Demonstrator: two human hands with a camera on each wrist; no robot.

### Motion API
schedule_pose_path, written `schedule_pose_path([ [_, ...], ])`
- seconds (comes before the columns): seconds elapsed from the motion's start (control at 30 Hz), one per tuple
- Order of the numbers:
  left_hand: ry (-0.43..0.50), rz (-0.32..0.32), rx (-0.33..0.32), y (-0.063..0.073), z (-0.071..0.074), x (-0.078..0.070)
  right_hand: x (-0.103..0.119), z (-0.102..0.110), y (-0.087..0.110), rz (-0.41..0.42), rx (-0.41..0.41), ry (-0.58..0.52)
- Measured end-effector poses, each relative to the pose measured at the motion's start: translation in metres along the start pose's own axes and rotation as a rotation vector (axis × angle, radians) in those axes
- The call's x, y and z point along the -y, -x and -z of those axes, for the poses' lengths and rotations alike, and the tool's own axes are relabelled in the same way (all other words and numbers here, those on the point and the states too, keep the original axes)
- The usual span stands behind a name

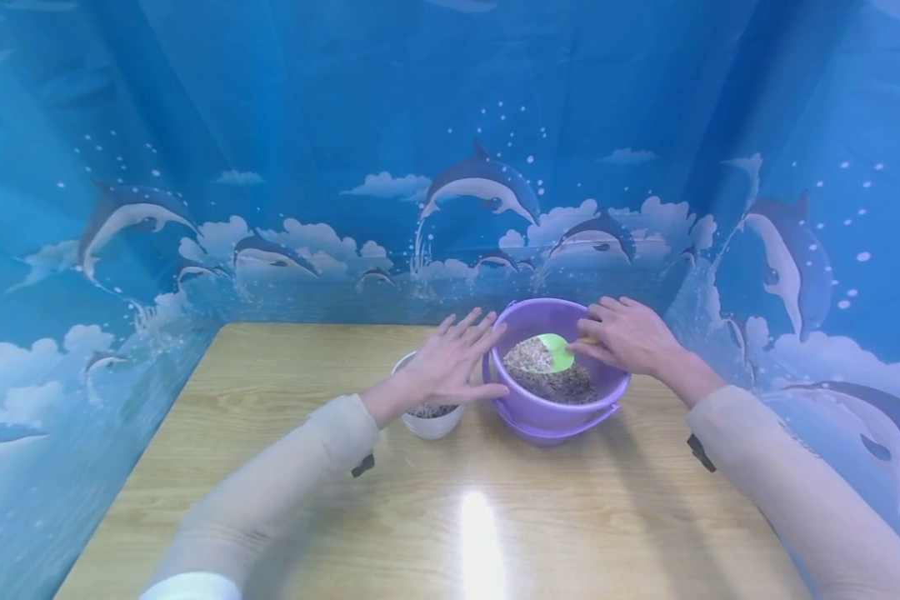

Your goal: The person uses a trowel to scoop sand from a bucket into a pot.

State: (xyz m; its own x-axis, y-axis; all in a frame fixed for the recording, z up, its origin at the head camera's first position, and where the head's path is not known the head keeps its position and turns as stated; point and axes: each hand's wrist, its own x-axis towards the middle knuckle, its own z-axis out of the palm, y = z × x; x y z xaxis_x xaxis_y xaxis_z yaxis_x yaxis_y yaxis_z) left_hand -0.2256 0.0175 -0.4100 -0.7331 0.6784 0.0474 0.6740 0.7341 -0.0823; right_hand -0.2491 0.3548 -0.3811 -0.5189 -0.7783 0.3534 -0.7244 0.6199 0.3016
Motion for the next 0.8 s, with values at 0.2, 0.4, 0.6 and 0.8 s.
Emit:
schedule_pose_path([
  [0.2,0.057,0.01,0.004,0.01,0.0,0.008,0.0,0.002,-0.001,0.002,-0.032,-0.014],
  [0.4,0.114,0.022,0.008,0.023,-0.003,0.02,0.001,0.005,-0.002,0.0,-0.065,-0.018],
  [0.6,0.094,0.04,0.009,0.038,-0.008,0.035,0.002,0.008,-0.004,0.004,-0.088,-0.028],
  [0.8,0.113,0.043,-0.015,0.056,-0.015,0.051,0.005,0.012,-0.008,0.002,-0.119,-0.042],
])
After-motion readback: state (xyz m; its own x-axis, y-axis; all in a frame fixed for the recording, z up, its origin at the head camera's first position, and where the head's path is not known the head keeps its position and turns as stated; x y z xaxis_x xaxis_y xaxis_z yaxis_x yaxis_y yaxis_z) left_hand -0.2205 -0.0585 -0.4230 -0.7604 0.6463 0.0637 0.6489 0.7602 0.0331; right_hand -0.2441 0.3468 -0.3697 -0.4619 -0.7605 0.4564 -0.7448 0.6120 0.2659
